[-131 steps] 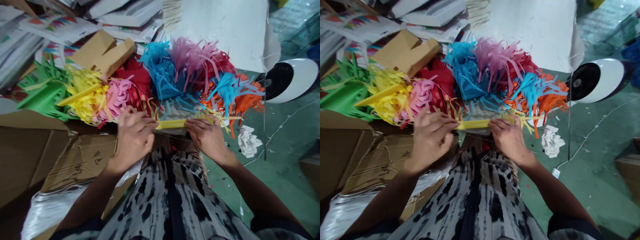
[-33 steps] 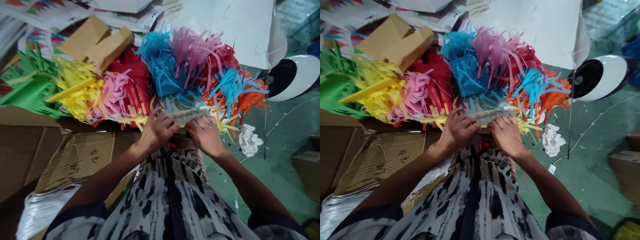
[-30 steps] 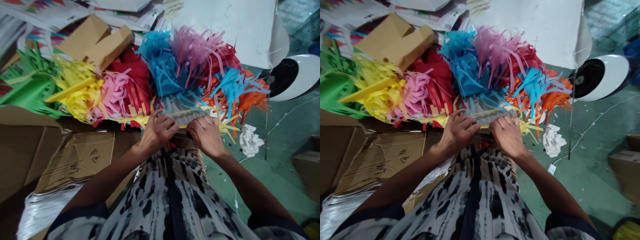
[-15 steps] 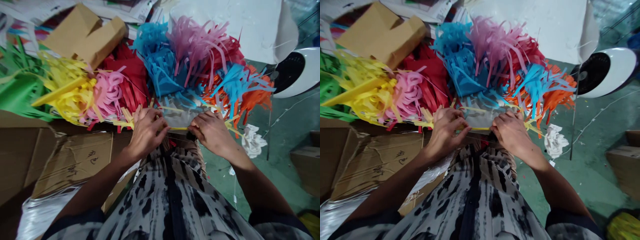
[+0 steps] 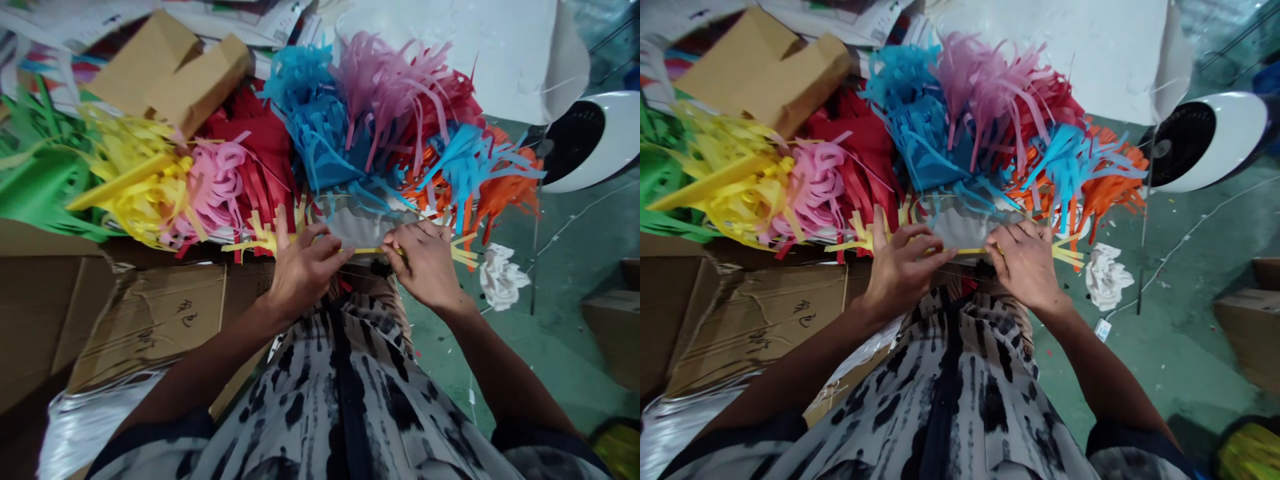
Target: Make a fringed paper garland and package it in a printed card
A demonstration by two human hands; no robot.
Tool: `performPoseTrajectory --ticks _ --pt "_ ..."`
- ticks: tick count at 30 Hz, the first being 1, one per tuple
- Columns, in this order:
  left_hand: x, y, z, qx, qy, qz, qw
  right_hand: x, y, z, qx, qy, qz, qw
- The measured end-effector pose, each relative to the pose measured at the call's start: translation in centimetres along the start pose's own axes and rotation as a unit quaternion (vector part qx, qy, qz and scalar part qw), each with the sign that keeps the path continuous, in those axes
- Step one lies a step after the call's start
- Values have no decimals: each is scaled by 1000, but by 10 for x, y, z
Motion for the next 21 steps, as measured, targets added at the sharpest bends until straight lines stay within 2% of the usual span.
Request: performPoseTrajectory --ticks 4,7,10,13,17,21 --pt "-12 -1 -11 15 -55 33 998 7 4 -10 -51 31 -57 997" --pt "-17 -5 -21 23 -58 35 997 25 4 -21 -101 76 -64 990" --pt "-17 -14 -31 -18 -42 65 997 45 -3 -31 -140 108 -40 984" --pt "-18 -18 -38 -63 -53 84 993 57 -13 -34 -151 92 -33 984" --pt "-27 -8 -43 -115 -74 83 987 64 -16 -33 -148 89 -13 985" --pt "-36 6 -49 -141 -71 59 986 65 -6 -32 -198 135 2 971"
Point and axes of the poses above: each hand's wrist, its own z-axis towards the middle knuckle, its own y-axis out of the back of the hand, x = y × z, the point moved 2 cm from there along z, towards the middle knuckle, and after that the axes turned 1 degree about -z, right-handed, at the moved point
